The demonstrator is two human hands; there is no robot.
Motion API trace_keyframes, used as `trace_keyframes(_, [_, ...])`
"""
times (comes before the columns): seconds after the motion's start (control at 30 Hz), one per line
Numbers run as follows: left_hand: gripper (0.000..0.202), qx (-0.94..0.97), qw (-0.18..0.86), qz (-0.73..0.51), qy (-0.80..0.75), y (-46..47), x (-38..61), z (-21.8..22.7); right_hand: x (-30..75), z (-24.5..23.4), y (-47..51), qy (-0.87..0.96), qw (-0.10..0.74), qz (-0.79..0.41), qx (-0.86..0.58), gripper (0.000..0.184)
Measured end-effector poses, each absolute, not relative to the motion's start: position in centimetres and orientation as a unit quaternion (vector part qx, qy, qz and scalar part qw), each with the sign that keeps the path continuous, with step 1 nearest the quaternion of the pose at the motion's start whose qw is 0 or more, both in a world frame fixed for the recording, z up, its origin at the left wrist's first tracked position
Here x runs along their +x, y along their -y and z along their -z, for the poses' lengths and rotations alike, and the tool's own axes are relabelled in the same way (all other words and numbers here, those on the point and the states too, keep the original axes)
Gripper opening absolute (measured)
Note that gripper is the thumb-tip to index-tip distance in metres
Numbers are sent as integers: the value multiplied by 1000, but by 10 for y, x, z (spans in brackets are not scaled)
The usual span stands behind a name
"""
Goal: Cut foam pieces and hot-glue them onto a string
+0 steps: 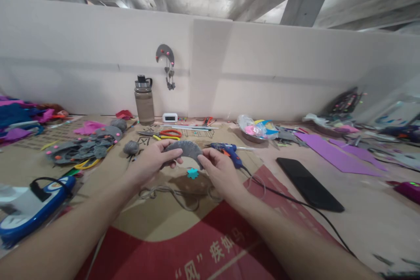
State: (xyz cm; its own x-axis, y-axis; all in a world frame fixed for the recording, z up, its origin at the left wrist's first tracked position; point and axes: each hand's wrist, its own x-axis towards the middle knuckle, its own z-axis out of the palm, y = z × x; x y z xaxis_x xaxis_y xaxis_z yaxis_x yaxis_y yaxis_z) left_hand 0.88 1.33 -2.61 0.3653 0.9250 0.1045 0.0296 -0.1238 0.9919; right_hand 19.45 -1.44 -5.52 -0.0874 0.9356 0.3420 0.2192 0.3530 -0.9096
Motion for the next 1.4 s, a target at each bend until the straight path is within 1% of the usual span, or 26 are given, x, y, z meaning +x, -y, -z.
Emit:
trace_keyframes(0.1, [27,623,559,-401,-373,-14,10,28,194,55,14,644,507,-358,-447,20])
trace_keyframes(0.23, [25,636,543,-397,-379,-16,10,32,193,56,15,638,512,-368,-443,24])
trace_keyframes(0.33, [23,656,528,-384,-378,-15,11,35,193,57,15,640,507,-351,-458,26])
trace_keyframes(0.4, [20,663,528,-376,-373,-13,13,36,193,57,15,642,503,-336,-471,24])
trace_keyframes(0.53, [20,639,576,-368,-354,-9,16,34,195,56,14,641,499,-330,-481,22])
trace_keyframes(0.7, [33,557,641,-383,-362,-6,19,30,198,57,10,629,495,-345,-490,25])
trace_keyframes(0.77, [35,544,647,-385,-370,-7,19,30,199,58,9,626,492,-348,-495,27])
trace_keyframes(0.9, [31,548,640,-384,-377,-10,17,34,200,59,8,632,492,-340,-493,31])
trace_keyframes(1.1, [35,574,643,-362,-354,-11,16,36,197,56,11,636,490,-349,-483,23])
trace_keyframes(1.3, [41,542,675,-370,-337,-9,16,33,199,55,10,612,506,-358,-491,26])
trace_keyframes(1.4, [35,565,673,-345,-329,-11,14,34,199,56,8,619,503,-348,-493,26])
